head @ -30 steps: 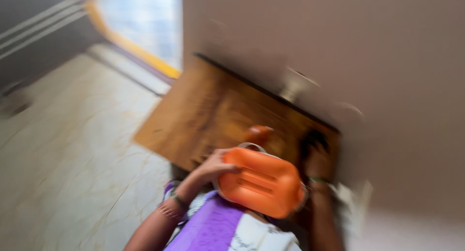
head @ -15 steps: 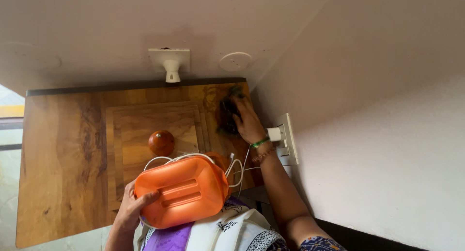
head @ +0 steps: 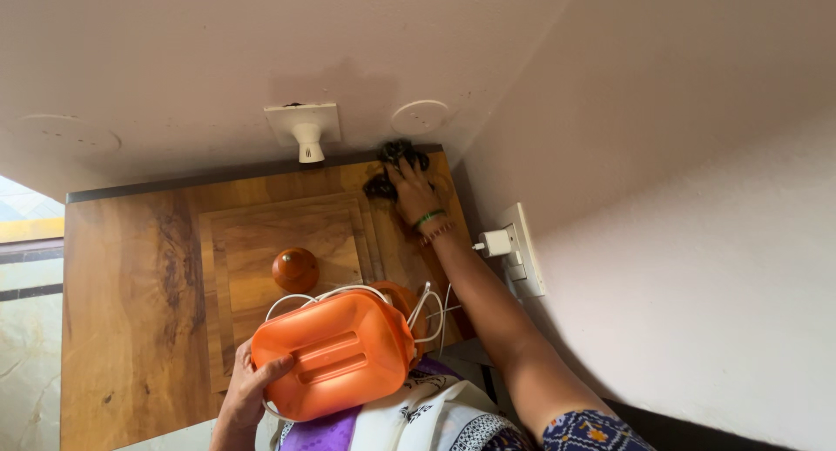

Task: The person wipes a wooden console table and several wooden blocks by hand with a cloth, moves a charging orange container, and wipes the wall area near a power outlet.

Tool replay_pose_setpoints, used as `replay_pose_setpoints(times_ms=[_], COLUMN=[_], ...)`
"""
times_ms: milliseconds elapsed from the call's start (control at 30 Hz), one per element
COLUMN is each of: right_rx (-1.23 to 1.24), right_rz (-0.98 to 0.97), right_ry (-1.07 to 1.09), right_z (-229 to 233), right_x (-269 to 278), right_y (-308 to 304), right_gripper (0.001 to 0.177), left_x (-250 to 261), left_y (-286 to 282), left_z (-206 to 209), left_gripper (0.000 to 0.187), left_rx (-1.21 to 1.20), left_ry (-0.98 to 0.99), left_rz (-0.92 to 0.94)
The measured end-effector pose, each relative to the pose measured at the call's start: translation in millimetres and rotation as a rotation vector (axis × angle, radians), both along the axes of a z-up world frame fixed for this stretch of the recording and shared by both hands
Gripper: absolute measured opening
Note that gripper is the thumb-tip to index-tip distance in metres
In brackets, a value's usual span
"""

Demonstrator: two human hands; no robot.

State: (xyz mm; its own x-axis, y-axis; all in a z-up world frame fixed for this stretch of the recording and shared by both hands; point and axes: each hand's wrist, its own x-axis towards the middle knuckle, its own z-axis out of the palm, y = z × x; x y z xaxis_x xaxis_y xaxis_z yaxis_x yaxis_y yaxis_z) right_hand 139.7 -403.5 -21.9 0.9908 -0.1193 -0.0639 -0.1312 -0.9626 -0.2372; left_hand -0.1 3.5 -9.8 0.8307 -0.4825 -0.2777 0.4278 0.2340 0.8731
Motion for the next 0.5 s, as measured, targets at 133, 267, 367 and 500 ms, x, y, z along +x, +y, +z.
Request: replay_pose_setpoints(times_ms=[133, 267, 367, 500], right_rx=[0.033, -0.034, -0.025, 0.011], right_rz=[0.000, 0.054, 0.035, 0.016], right_ry=[-0.074, 0.008, 0.174, 0.263], right_z=[-9.5, 5.4, 28.2, 51.0], right_x=[7.5, -21.0, -61.9, -108.0], right_y=[-5.3, 3.8, 18.3, 26.2], right_gripper=[0.078, 0.079, 0.086, 0.084], left_x=[-1.3, -1.2, -1.6, -0.8], left_y=[-1.2, -0.1, 0.6, 2.8], left_z=[-5.3, -9.5, -14.8, -14.2], left_gripper=[0.051, 0.051, 0.049, 0.049], left_rx=[-0.008, -0.012, -0.022, -0.031], left_ry=[-0.022, -0.012, -0.043, -0.017], left_rz=[0.028, 0.036, 0.034, 0.012])
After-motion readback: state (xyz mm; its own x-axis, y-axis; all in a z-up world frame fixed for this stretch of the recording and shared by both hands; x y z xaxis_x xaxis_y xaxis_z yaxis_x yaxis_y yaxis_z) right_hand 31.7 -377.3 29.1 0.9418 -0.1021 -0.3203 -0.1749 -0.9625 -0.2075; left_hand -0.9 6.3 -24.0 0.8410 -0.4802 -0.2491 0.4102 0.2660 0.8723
